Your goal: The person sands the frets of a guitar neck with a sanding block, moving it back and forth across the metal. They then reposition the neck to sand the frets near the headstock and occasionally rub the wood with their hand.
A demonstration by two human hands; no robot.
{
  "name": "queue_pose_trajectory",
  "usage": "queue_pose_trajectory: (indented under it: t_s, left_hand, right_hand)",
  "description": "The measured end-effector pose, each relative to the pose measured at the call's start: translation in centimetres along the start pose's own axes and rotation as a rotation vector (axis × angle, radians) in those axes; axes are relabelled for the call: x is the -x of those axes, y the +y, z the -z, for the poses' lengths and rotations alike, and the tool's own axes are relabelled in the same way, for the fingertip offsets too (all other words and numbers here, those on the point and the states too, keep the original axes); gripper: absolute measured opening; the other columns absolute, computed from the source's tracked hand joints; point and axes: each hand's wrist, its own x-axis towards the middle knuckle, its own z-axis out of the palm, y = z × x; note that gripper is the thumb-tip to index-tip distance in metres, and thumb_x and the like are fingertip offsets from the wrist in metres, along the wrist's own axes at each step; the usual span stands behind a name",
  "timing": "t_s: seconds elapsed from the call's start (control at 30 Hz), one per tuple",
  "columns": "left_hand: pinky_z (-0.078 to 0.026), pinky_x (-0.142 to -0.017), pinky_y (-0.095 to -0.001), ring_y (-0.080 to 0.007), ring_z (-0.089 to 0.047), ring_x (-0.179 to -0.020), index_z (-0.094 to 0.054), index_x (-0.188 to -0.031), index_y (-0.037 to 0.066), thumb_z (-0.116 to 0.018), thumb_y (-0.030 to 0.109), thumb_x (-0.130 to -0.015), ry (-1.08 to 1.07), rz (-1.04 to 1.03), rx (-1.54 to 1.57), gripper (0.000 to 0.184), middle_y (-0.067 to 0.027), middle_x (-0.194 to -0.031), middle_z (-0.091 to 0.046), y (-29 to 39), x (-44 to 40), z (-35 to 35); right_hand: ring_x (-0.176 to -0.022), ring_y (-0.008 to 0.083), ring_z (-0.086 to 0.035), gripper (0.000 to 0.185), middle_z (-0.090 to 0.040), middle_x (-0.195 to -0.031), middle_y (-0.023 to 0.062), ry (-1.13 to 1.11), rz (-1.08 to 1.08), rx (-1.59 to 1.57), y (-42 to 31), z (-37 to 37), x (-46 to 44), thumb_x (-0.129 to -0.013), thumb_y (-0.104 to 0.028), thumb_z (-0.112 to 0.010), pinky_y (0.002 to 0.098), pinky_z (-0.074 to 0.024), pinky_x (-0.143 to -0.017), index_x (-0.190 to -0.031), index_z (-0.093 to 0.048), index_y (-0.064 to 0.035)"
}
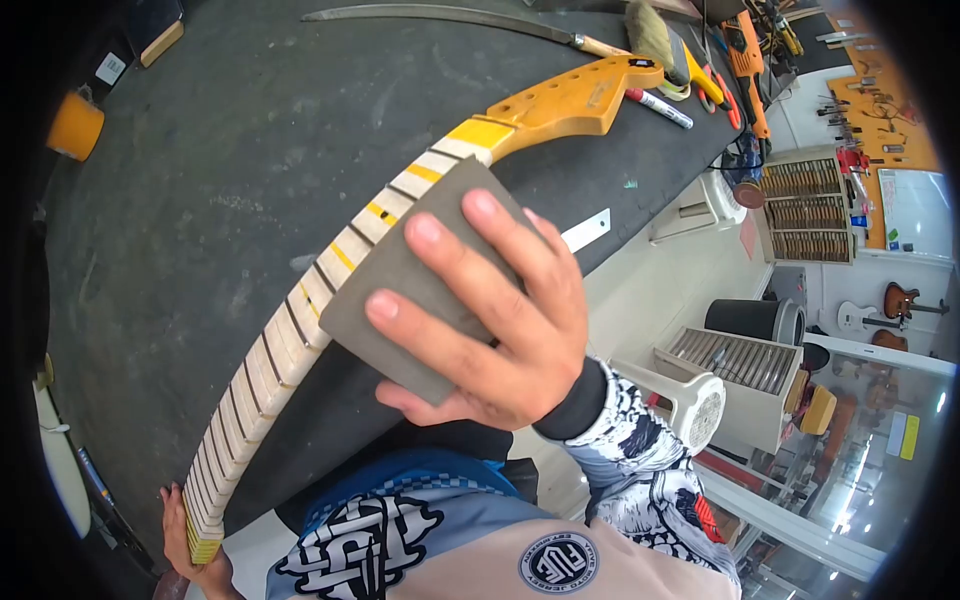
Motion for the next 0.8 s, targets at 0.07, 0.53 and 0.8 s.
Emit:
queue_pose_trajectory:
  t_s: [0.07,0.53,0.8]
  left_hand:
    - [-0.039,-0.114,-0.0626,-0.0480,-0.061,-0.127,-0.056,-0.141,-0.001,-0.065,0.025,-0.097,-0.013,-0.019,0.020,0.052,-0.0271,-0.135,-0.064,-0.3,-0.3,0.3]
    - [-0.053,-0.099,-0.0633,-0.0493,-0.070,-0.109,-0.067,-0.121,-0.008,-0.059,0.023,-0.101,0.116,-0.136,0.070,0.038,-0.0317,-0.115,-0.071,3.1,-3.9,-0.2]
    - [-0.052,-0.099,-0.0651,-0.0501,-0.070,-0.108,-0.067,-0.122,-0.009,-0.058,0.034,-0.101,0.149,-0.130,0.054,0.048,-0.0344,-0.114,-0.070,2.4,-3.2,-0.6]
  right_hand:
    - [-0.127,0.0425,-0.058,0.051,-0.065,-0.137,0.0173,0.058,-0.039,-0.017,-0.3,-0.5,0.0,-0.088,-0.058,-0.070,0.0526,-0.0473,-0.098,-0.125,-0.074,-0.0237]
    - [-0.128,0.0478,-0.056,0.054,-0.066,-0.134,0.0192,0.145,-0.077,-0.060,1.9,1.0,1.8,-0.090,-0.065,-0.067,0.0585,-0.0430,-0.104,-0.123,-0.075,-0.0240]
    - [-0.113,0.0450,-0.064,0.048,-0.072,-0.119,0.0219,-0.040,0.043,-0.029,2.6,-0.2,-5.6,-0.089,-0.051,-0.070,0.0510,-0.0540,-0.090,-0.111,-0.078,-0.0102]
